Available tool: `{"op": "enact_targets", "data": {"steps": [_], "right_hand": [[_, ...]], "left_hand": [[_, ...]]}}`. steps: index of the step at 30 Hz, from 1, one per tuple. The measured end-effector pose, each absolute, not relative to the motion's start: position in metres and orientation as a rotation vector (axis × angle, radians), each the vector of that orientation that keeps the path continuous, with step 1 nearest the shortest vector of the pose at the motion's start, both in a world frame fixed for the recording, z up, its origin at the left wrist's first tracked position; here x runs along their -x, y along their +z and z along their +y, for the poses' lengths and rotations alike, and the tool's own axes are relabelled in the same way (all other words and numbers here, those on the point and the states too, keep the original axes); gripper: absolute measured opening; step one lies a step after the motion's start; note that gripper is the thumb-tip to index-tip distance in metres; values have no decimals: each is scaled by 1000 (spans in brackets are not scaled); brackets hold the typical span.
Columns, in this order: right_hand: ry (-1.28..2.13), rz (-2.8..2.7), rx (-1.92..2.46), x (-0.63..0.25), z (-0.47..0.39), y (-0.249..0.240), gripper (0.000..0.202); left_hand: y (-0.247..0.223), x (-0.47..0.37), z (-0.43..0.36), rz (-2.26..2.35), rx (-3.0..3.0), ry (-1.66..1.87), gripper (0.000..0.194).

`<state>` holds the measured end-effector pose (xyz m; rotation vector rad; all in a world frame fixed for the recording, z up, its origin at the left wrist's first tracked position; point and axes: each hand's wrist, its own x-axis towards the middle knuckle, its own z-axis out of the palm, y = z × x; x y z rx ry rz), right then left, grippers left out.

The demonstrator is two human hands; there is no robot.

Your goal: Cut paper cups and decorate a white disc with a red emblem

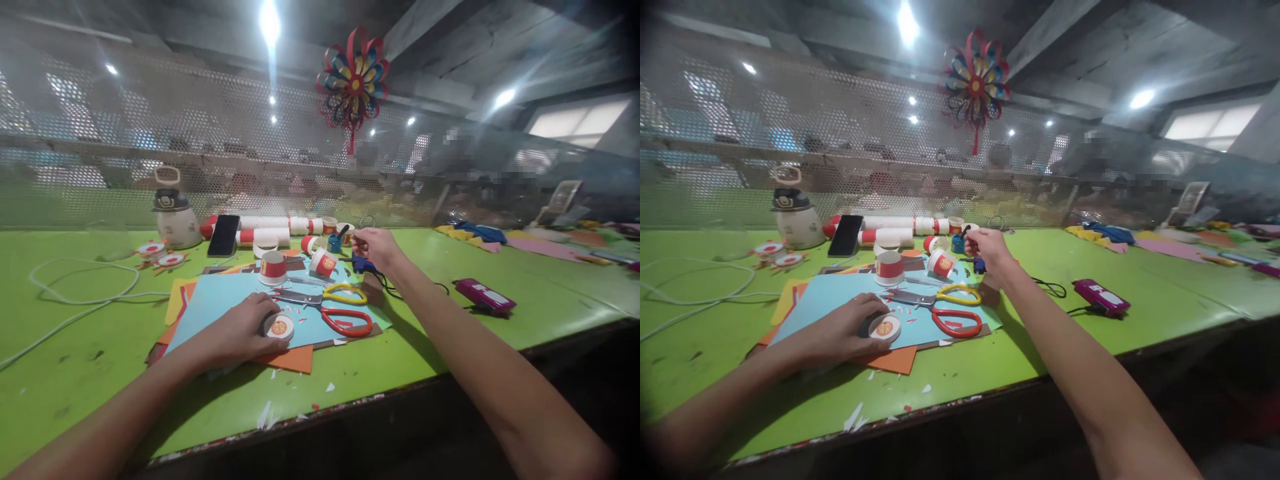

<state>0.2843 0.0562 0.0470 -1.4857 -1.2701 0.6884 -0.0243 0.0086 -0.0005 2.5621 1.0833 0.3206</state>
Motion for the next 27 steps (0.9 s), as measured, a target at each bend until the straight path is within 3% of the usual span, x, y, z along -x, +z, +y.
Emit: {"op": "enact_targets", "data": {"steps": [5, 14, 22, 27], "right_hand": [[578, -1594, 1705, -264, 51, 31, 31], [267, -2198, 2007, -200, 66, 5, 33], [183, -2131, 1854, -205, 78, 24, 27], [309, -1931, 1573, -219, 57, 51, 23]], "left_hand": [[-3, 26, 10, 1069, -2544, 308, 58], [-5, 29, 15, 990, -2609, 306, 40], [-1, 28, 9, 985, -2607, 323, 31], [-3, 29, 11, 972, -2594, 345, 35]]}}
